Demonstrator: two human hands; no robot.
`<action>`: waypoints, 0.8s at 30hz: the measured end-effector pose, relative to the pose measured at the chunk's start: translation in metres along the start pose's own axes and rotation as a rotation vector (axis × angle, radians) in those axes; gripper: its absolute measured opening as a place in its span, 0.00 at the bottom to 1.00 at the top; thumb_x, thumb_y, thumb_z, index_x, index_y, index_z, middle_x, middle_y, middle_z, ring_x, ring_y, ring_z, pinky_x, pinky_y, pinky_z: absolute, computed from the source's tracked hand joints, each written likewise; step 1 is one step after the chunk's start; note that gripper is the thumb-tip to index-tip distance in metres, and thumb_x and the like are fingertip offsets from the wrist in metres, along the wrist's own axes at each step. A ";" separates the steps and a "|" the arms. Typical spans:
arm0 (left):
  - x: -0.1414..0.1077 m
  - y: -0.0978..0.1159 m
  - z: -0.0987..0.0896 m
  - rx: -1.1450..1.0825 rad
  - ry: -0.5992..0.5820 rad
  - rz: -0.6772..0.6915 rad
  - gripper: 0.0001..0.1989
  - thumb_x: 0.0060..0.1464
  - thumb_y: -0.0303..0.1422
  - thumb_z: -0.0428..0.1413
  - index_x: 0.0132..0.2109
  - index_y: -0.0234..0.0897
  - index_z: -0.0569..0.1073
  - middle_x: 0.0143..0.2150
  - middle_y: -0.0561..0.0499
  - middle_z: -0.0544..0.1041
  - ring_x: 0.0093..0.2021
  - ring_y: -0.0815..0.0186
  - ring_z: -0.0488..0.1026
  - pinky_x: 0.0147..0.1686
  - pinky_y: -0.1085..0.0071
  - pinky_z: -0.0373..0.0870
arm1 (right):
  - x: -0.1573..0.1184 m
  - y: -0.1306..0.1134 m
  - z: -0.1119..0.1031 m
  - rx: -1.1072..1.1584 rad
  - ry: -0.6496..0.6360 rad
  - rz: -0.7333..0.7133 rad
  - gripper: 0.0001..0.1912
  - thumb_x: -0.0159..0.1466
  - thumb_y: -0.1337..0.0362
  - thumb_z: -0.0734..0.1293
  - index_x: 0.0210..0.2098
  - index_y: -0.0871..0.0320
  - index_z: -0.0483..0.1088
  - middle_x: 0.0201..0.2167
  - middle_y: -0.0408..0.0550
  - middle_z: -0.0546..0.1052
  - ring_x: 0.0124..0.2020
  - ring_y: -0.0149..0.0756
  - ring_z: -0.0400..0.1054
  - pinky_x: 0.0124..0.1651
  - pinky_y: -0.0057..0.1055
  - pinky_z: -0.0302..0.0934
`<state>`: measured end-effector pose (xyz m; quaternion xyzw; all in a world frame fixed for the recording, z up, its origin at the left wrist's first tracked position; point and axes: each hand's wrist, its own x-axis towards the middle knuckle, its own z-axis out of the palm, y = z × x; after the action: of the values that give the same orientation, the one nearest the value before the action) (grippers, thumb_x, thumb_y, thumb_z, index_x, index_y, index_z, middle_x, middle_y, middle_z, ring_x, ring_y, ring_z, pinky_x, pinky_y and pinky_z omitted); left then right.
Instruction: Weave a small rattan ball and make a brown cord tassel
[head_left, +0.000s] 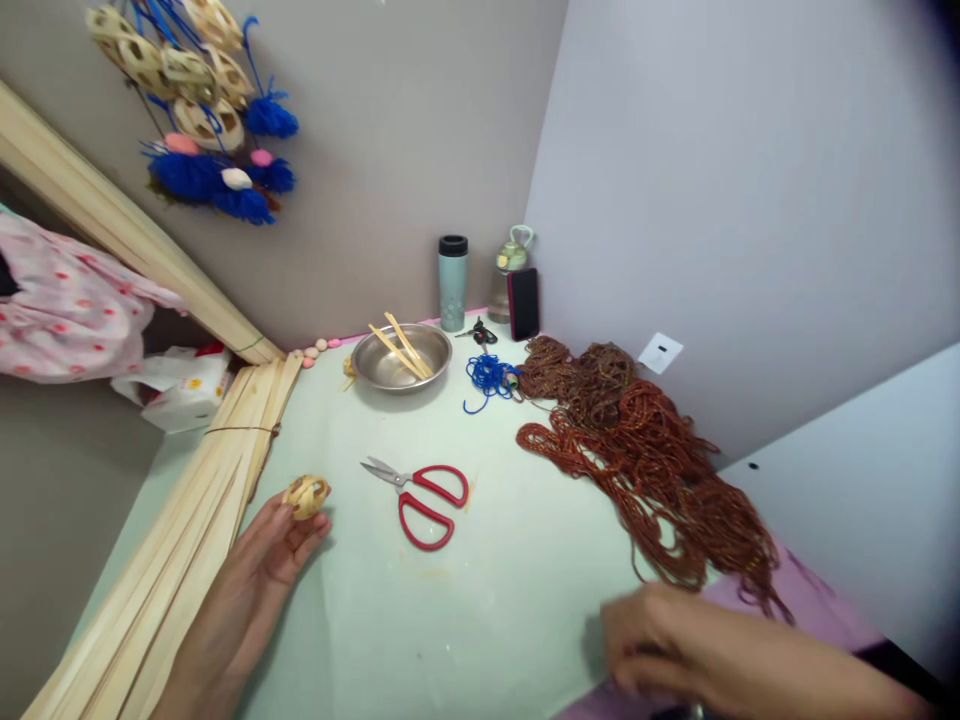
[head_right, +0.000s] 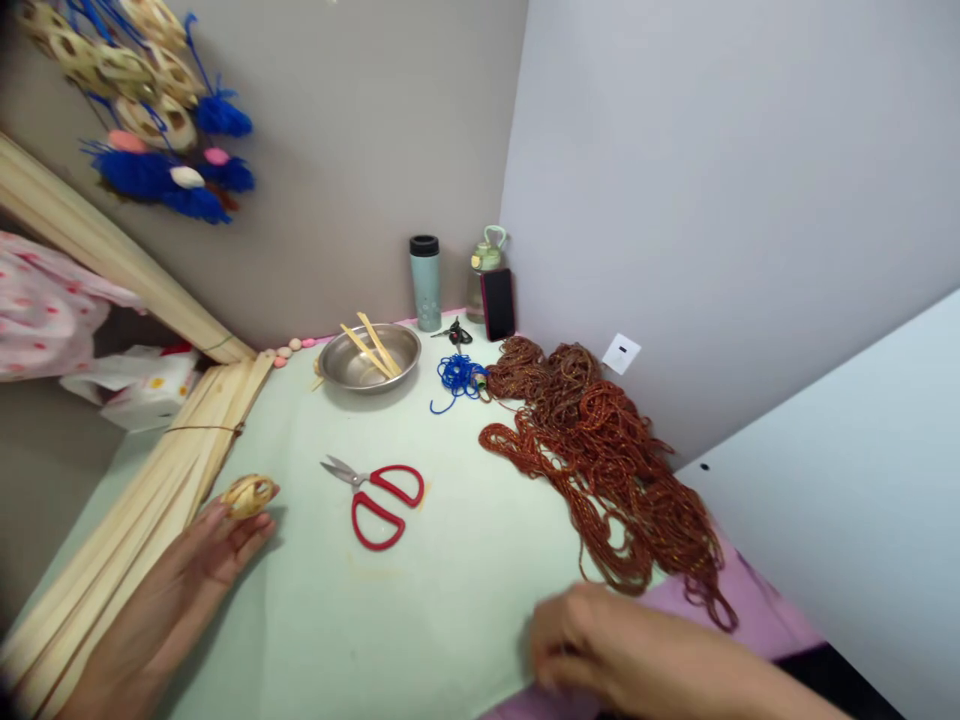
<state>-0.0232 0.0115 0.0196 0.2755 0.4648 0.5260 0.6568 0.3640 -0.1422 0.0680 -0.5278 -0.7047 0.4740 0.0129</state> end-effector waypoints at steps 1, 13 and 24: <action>-0.002 0.000 0.002 0.009 0.014 0.006 0.15 0.49 0.33 0.69 0.45 0.38 0.80 0.48 0.46 0.82 0.42 0.62 0.81 0.45 0.69 0.82 | 0.011 -0.009 -0.023 -0.082 0.093 -0.039 0.13 0.70 0.63 0.62 0.32 0.57 0.76 0.32 0.46 0.78 0.33 0.33 0.70 0.36 0.28 0.62; -0.018 0.025 0.053 0.514 -0.178 0.241 0.23 0.53 0.43 0.64 0.53 0.40 0.72 0.54 0.44 0.78 0.53 0.55 0.76 0.54 0.62 0.74 | 0.204 -0.025 -0.142 -0.905 0.493 -0.086 0.12 0.64 0.80 0.61 0.36 0.64 0.76 0.45 0.61 0.76 0.47 0.46 0.71 0.38 0.31 0.60; 0.077 0.031 0.072 0.888 -0.265 0.412 0.19 0.56 0.40 0.58 0.52 0.39 0.70 0.53 0.43 0.76 0.49 0.57 0.75 0.54 0.57 0.71 | 0.180 -0.031 -0.193 -0.398 0.736 -0.230 0.11 0.69 0.61 0.60 0.38 0.59 0.72 0.30 0.47 0.78 0.29 0.34 0.71 0.33 0.28 0.61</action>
<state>0.0294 0.1027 0.0508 0.6785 0.4923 0.3568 0.4122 0.3616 0.1207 0.1086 -0.5718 -0.7850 0.1049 0.2140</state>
